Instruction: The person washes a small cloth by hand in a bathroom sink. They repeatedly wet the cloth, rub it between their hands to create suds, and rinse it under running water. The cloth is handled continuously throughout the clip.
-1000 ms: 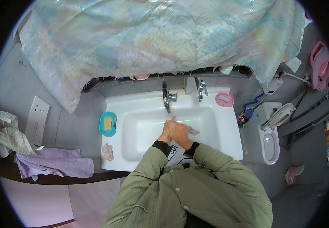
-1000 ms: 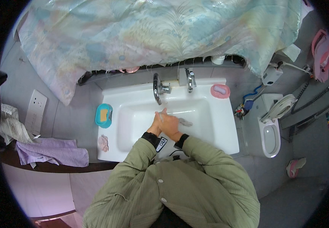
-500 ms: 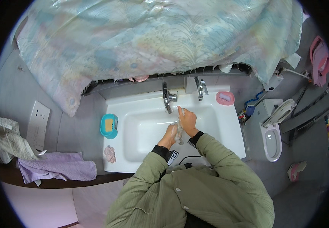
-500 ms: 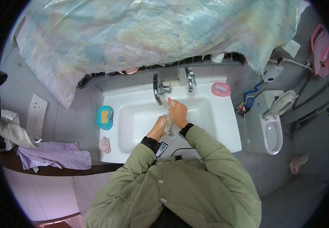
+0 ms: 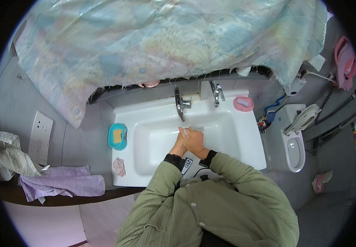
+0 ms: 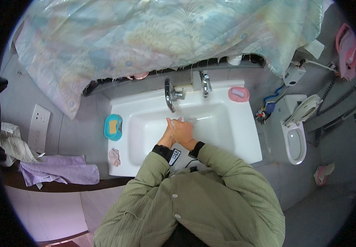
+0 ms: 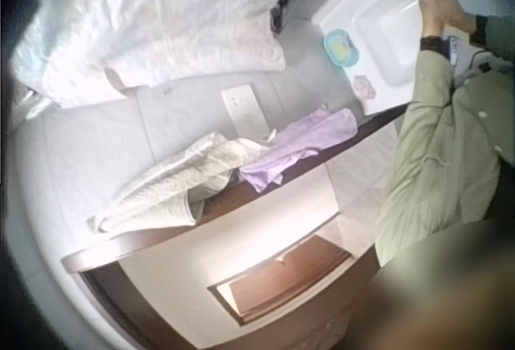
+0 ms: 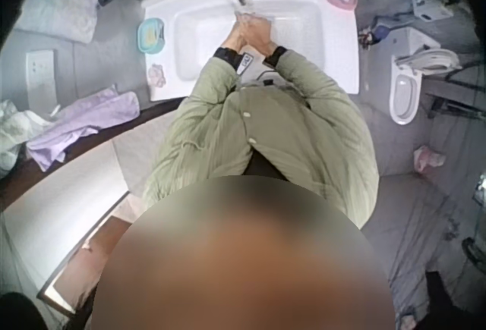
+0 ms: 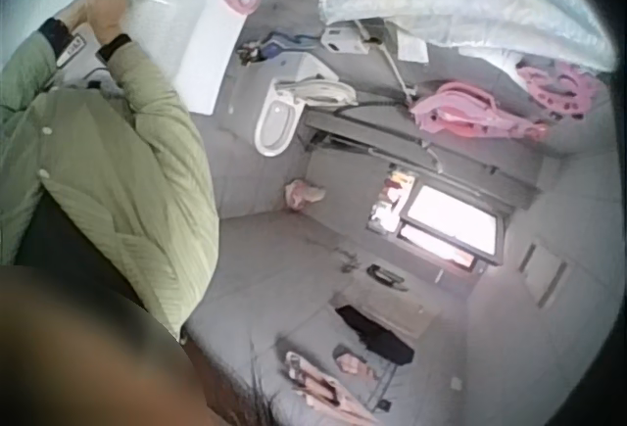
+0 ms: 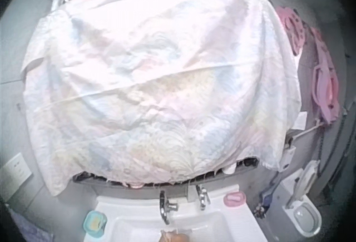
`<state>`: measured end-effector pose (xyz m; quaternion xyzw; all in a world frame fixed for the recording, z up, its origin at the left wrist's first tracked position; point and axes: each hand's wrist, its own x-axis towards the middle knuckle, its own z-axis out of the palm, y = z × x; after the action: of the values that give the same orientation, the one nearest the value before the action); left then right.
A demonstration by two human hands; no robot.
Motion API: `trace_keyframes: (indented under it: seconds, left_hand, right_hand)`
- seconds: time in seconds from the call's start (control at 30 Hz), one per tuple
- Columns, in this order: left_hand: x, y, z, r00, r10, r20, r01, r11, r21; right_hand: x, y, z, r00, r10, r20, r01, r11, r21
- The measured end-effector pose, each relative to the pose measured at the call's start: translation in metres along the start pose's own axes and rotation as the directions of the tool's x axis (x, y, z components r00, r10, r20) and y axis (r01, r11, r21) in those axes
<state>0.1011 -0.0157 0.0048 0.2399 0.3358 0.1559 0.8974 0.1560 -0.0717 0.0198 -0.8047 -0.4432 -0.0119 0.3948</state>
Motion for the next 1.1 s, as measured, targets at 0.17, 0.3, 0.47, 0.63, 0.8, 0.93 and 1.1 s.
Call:
trace_keyframes:
  seconds: [0.17, 0.3, 0.47, 0.63, 0.8, 0.93, 1.1]
  left_hand:
    - [-0.007, 0.011, -0.012, 0.99, -0.091, 0.104, 0.038, 0.905, 0.424]
    - [-0.035, 0.035, -0.018, 0.94, -0.189, 0.283, 0.108, 0.954, 0.28]
    - [-0.057, 0.042, -0.019, 0.938, -0.098, 0.332, -0.06, 0.899, 0.434]
    - [-0.058, 0.04, -0.019, 0.955, -0.022, 0.295, -0.161, 0.798, 0.581]
    - [-0.058, 0.038, -0.012, 0.974, 0.117, 0.193, -0.198, 0.852, 0.484]
    - [-0.053, 0.036, -0.006, 0.946, 0.294, 0.135, -0.323, 0.839, 0.437]
    - [-0.044, 0.043, -0.009, 0.95, 0.309, 0.049, -0.309, 0.898, 0.312]
  right_hand:
    - [0.019, 0.031, 0.003, 0.934, 0.318, -0.161, -0.274, 0.93, 0.245]
    - [0.04, 0.07, -0.009, 0.831, 0.548, 0.096, -0.437, 0.535, 0.723]
    - [0.031, 0.071, -0.033, 0.676, 0.549, 0.491, -0.553, -0.062, 0.831]
    - [0.029, 0.058, -0.051, 0.681, 0.473, 0.559, -0.49, -0.272, 0.828]
    - [0.029, 0.051, -0.058, 0.687, 0.497, 0.529, -0.512, -0.185, 0.839]
    - [0.018, 0.036, -0.058, 0.677, 0.509, 0.532, -0.719, 0.301, 0.626]
    - [0.009, 0.021, -0.052, 0.813, 0.13, 0.568, -0.538, 0.541, 0.646]
